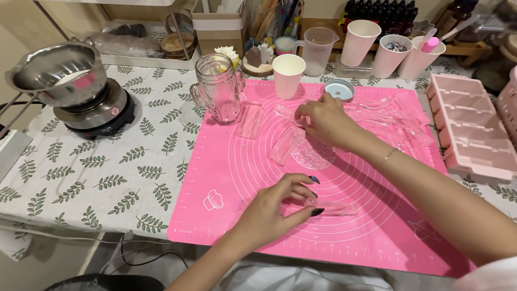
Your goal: The person is using a knife to cut and prepare clear wax pieces on a pink mat.
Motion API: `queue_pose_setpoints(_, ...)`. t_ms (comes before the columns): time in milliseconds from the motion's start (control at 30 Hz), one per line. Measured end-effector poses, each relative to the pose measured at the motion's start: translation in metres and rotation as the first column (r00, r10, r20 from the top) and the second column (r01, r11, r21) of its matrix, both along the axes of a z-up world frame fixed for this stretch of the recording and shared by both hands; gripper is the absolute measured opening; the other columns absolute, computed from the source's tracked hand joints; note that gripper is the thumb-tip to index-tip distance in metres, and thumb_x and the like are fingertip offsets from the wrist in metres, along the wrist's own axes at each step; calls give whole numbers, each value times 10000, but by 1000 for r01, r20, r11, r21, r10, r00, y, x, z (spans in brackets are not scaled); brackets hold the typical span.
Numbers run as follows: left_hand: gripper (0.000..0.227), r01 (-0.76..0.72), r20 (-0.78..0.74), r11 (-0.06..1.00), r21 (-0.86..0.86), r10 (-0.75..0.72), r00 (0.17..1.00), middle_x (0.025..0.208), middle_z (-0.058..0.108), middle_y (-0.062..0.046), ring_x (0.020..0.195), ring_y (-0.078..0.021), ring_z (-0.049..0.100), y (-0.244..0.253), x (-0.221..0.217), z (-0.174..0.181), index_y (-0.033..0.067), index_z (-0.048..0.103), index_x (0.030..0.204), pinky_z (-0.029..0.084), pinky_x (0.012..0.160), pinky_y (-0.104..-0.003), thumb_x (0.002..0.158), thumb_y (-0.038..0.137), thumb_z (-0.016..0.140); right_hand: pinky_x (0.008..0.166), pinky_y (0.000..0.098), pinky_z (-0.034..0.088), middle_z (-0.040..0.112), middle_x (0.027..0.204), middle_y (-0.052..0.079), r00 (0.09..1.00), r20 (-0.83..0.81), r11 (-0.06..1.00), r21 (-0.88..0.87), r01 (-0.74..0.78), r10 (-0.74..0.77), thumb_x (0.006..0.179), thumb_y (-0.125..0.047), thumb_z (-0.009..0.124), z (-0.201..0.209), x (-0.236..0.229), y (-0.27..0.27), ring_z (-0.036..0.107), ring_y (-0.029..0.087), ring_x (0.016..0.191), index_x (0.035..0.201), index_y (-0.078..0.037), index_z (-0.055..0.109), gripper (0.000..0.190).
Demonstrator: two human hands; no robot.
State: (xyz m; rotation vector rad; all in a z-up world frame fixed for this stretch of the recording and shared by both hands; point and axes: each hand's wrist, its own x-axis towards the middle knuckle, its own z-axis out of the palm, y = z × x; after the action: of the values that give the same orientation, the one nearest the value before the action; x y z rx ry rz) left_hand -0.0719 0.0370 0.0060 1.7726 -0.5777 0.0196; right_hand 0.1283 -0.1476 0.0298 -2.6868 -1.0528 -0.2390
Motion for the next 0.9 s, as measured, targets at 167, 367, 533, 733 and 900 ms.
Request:
queue_pose_setpoints(167,485,-9,-23,999,-31,8,1000,1087,778,-103,1023,-190,784,1,-3,5,45,542,1321,623,933,-317,918,164,784,1022,546,383,610,1222,119,999,-29,998,-61,-18,16,744,-124,782,9,-9,-8,448,383,1174,1203,-185,697,471)
queue_pose_setpoints(367,499,2,-64,999,-46,-4,998,1092,773,-93,1037,-180,774,0,-3,8,49,540,1326,611,957,-317,906,160,784,1061,571,333,440,1388,158,990,-58,978,-158,-137,129,682,-162,810,26,-27,12,371,394,1278,1318,-235,658,658)
queue_pose_setpoints(533,507,-34,-38,999,0,34,999,1077,779,-89,1016,-177,775,6,-10,23,56,548,1327,613,942,-313,895,148,796,1058,590,301,395,1505,144,978,-50,954,-214,-208,202,619,-160,833,30,-32,15,311,425,1363,1228,-211,676,632)
queue_pose_setpoints(733,515,-133,-22,989,64,135,991,1034,788,-63,1012,-150,782,41,-20,77,78,550,1327,627,902,-299,861,103,768,1039,553,350,630,1167,96,964,-124,967,-76,-245,235,732,-177,791,25,-49,1,440,353,1303,1025,-74,604,363)
queue_pose_setpoints(900,497,-305,94,878,368,291,952,986,816,-9,905,-129,773,69,-19,128,160,610,1361,613,813,-289,894,201,771,947,446,494,694,1046,118,976,-163,986,105,-127,143,886,-159,702,33,-79,-21,671,277,1036,1115,-53,592,276)
